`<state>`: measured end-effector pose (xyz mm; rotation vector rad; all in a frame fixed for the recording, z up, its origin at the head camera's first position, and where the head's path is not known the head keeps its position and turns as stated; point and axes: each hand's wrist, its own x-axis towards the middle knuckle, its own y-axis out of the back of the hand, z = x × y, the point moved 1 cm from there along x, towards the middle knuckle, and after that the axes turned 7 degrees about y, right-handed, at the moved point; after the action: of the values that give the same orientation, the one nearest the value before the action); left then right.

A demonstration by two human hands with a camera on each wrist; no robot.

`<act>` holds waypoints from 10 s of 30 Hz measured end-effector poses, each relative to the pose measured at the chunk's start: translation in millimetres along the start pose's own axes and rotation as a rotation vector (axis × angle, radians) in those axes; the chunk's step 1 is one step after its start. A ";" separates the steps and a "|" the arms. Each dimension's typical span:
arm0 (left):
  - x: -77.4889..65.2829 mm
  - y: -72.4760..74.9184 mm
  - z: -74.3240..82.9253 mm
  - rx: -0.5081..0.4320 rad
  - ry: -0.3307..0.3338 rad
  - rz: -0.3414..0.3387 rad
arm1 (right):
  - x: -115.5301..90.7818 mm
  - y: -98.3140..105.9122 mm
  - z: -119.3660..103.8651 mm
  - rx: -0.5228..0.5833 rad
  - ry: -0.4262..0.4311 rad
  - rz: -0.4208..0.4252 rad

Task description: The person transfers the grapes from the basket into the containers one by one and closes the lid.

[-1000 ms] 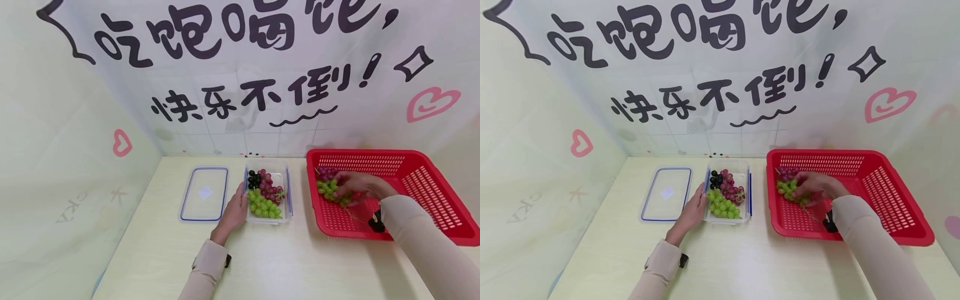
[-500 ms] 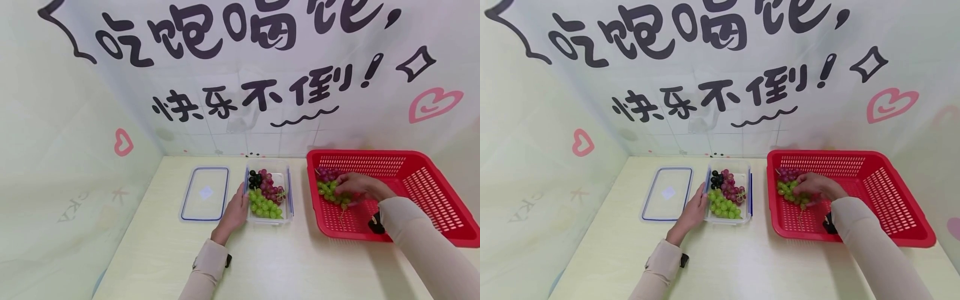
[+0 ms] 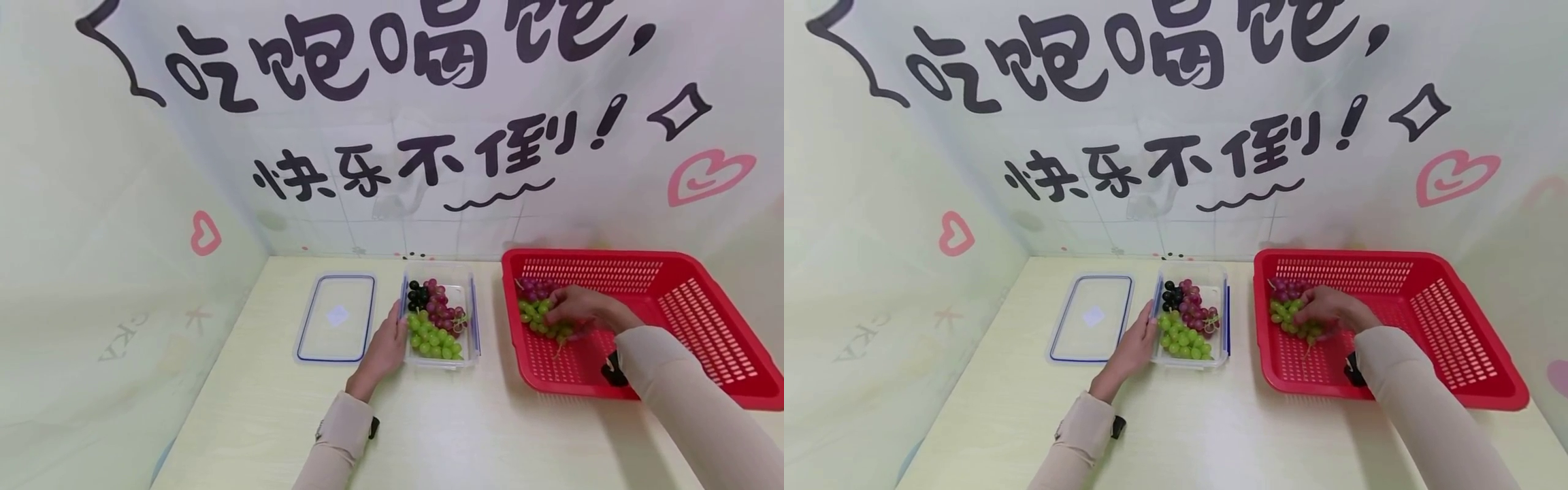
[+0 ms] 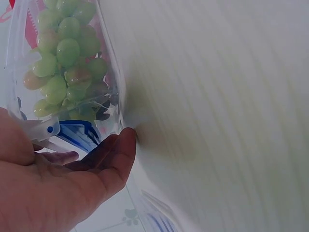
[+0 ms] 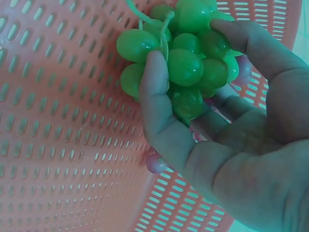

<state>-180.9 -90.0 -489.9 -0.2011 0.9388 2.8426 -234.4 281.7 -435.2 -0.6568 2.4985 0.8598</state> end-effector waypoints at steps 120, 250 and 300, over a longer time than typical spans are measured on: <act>-0.8 0.6 0.4 0.027 -0.023 0.005 | 47.9 -60.2 -126.6 0.406 0.227 0.016; 2.2 0.1 -0.9 0.020 -0.004 -0.014 | -1.3 52.8 10.0 0.250 0.142 0.190; 3.8 1.3 -1.3 0.033 -0.005 -0.001 | 25.9 9.0 6.5 -0.333 0.335 0.031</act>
<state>-184.8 -91.5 -490.8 -0.1910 0.9842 2.8227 -258.6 284.6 -449.2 -0.9408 2.6846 1.2874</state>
